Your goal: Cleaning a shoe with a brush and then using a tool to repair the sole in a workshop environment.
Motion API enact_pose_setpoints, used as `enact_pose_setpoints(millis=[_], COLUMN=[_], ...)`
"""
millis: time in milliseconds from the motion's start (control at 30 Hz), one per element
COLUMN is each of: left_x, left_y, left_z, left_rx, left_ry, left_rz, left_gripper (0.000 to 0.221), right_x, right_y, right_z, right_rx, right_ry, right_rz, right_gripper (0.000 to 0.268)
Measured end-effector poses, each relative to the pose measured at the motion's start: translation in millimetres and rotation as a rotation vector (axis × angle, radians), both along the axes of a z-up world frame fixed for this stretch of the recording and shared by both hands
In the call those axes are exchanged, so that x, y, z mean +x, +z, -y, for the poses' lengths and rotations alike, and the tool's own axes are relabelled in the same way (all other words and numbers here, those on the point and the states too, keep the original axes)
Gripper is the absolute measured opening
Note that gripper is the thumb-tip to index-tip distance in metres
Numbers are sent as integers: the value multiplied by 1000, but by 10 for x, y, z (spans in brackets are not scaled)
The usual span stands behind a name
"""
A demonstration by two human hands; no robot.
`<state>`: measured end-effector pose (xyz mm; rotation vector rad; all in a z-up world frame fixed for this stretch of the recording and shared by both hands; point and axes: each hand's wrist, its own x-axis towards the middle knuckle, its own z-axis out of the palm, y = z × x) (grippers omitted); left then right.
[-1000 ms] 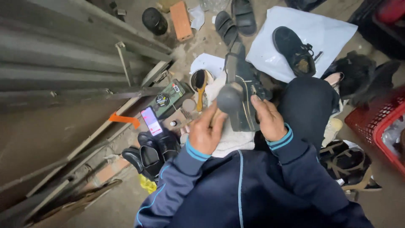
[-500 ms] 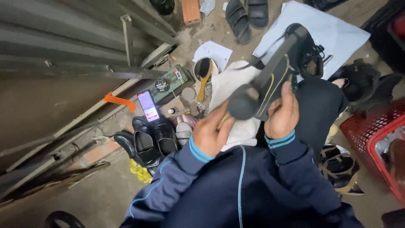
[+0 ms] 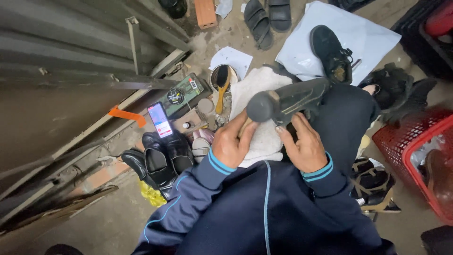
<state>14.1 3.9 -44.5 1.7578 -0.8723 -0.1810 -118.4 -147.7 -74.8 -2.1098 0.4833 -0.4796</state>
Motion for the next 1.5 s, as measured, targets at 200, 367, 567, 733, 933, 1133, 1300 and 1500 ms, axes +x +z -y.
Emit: enact_pose_setpoints(millis=[200, 367, 567, 733, 933, 1133, 1300, 1500], left_x=[-27, 19, 31, 63, 64, 29, 23, -91], left_y=[-66, -5, -230, -379, -347, -372, -393, 386], left_z=[-36, -82, -17, -83, -199, -218, -85, 58], left_rx=[-50, 12, -31, 21, 56, 82, 145, -136], left_ry=[35, 36, -23, -20, 8, 55, 61, 33], left_rz=[-95, -77, -157, -204, -154, -205, -195, -152], left_gripper=[35, 32, 30, 20, 13, 26, 25, 26], right_x=[-82, -149, -133, -75, -55, 69, 8, 131], right_y=[-251, -383, -321, -192, -206, -19, -682, 538], right_z=[18, -55, -61, -43, -51, -32, 65, 84], right_rx=[-14, -21, -22, -160, -251, -439, -522, -351], right_ry=[24, 17, 0, 7, 29, -16, -43, -85], right_rz=[2, 18, 25, -10, -13, 54, 77, 136], right_gripper=[30, 28, 30, 30, 27, 25, 25, 16])
